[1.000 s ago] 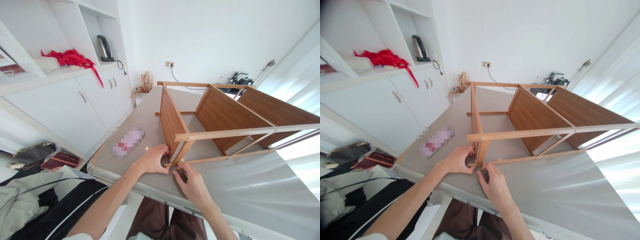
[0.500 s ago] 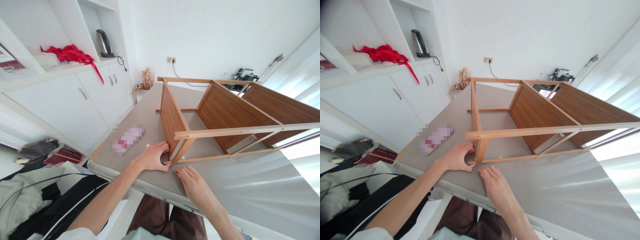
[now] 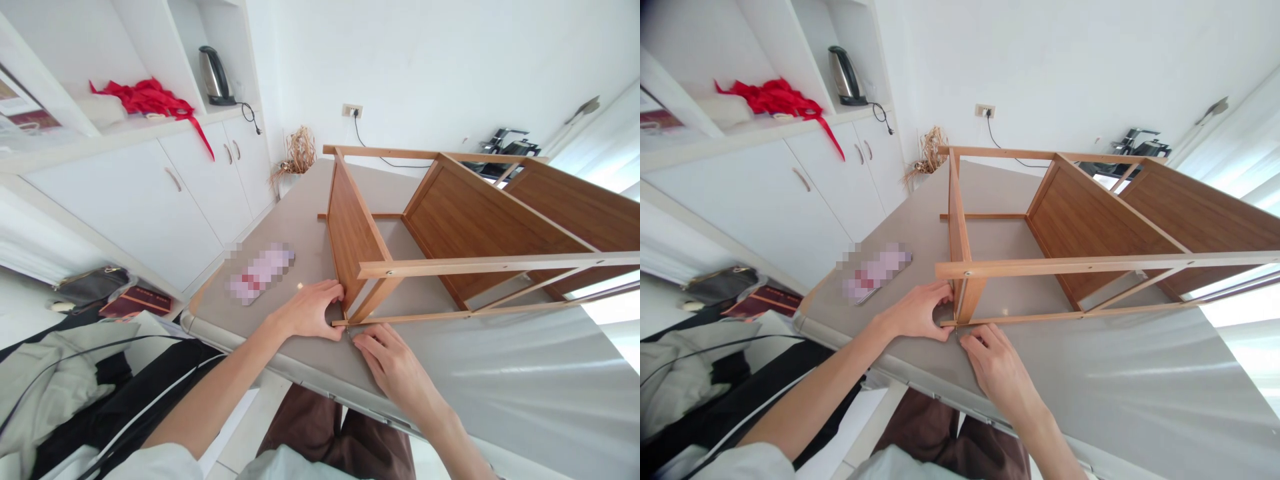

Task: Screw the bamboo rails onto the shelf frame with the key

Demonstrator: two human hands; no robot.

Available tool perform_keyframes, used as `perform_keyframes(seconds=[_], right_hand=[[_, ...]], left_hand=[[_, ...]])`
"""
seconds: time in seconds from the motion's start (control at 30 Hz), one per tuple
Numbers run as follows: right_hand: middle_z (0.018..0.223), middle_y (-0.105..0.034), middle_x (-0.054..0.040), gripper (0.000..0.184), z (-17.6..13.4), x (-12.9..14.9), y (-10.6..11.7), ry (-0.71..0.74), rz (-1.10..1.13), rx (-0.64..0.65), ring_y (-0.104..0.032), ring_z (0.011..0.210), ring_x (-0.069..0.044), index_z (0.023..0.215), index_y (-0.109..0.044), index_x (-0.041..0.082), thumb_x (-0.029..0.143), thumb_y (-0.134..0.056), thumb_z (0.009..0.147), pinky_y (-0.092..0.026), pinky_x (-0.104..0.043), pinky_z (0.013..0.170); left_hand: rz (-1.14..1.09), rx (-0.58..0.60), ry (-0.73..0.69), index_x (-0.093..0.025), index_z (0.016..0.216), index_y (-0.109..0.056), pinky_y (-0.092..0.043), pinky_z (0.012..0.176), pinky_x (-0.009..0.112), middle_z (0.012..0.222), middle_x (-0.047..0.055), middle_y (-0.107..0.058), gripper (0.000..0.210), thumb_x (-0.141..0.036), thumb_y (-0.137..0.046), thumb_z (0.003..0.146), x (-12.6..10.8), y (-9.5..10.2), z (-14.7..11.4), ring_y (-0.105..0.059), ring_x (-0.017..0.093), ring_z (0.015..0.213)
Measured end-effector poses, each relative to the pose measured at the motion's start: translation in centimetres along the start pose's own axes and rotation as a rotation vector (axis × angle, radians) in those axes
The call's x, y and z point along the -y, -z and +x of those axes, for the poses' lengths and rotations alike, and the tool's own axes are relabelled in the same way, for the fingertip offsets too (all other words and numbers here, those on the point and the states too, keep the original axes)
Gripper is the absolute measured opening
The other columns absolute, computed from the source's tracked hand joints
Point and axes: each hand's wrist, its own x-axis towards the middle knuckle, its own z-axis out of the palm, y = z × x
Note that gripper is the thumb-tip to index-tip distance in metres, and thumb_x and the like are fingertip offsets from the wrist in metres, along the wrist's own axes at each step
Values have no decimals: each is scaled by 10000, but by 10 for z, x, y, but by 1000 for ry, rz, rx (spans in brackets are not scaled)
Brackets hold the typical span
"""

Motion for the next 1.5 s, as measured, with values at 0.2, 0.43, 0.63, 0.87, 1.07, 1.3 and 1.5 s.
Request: perform_keyframes(seconds=[0.2, 0.43, 0.63, 0.87, 1.07, 1.3, 1.5], right_hand=[[937, -586, -68, 186, 1, -2, -2, -11, -18, 2, -558, 887, -199, 1005, -642, 206, 163, -461, 1015, -510, -342, 774], [892, -585, -62, 183, 1, 4, -5, 10, -42, -60, -551, 845, -193, 982, -647, 192, 139, -473, 1003, -495, -330, 751], [877, -576, -58, 194, -2, 7, -11, -16, -91, -79, -531, 819, -193, 986, -645, 192, 138, -460, 1004, -481, -335, 735], [949, -589, -90, 194, -1, 17, -13, 22, -234, -77, -534, 857, -221, 1032, -638, 169, 89, -471, 973, -464, -366, 759], [887, -622, -65, 162, 1, 19, -11, 42, -323, -103, -535, 824, -224, 998, -635, 184, 95, -505, 959, -403, -382, 740], [991, -625, -77, 129, -3, 6, -12, -50, -122, -158, -571, 915, -216, 949, -652, 203, 178, -532, 987, -450, -359, 796], [993, -650, -72, 174, -2, 2, -9, -3, -87, -136, -601, 913, -199, 1002, -678, 210, 167, -510, 1000, -486, -350, 814]], left_hand=[[0, 2, -7, -233, 876, -448, -425, 677, 304, 909, 4, -580, 381, -339, -737, 652, 1, -1, 1, -560, 201, 818], [6, -10, -3, -236, 873, -436, -422, 675, 304, 909, 1, -582, 405, -350, -746, 638, 2, -3, 0, -561, 204, 828], [15, -7, 8, -235, 879, -452, -418, 670, 299, 907, 5, -588, 386, -352, -736, 646, 1, -2, 0, -566, 206, 823], [9, -3, 10, -231, 866, -461, -417, 662, 301, 904, 6, -590, 379, -368, -732, 639, -1, 1, 0, -569, 203, 809], [8, 0, -6, -231, 892, -467, -434, 695, 305, 916, 5, -596, 400, -369, -735, 630, 0, 0, 1, -577, 200, 812], [25, -3, -10, -231, 879, -459, -440, 699, 308, 911, 7, -597, 376, -354, -723, 641, -2, 1, 0, -586, 208, 820], [25, -8, 0, -230, 877, -454, -432, 675, 307, 921, 11, -595, 381, -358, -726, 645, -3, 1, -1, -584, 209, 820]])
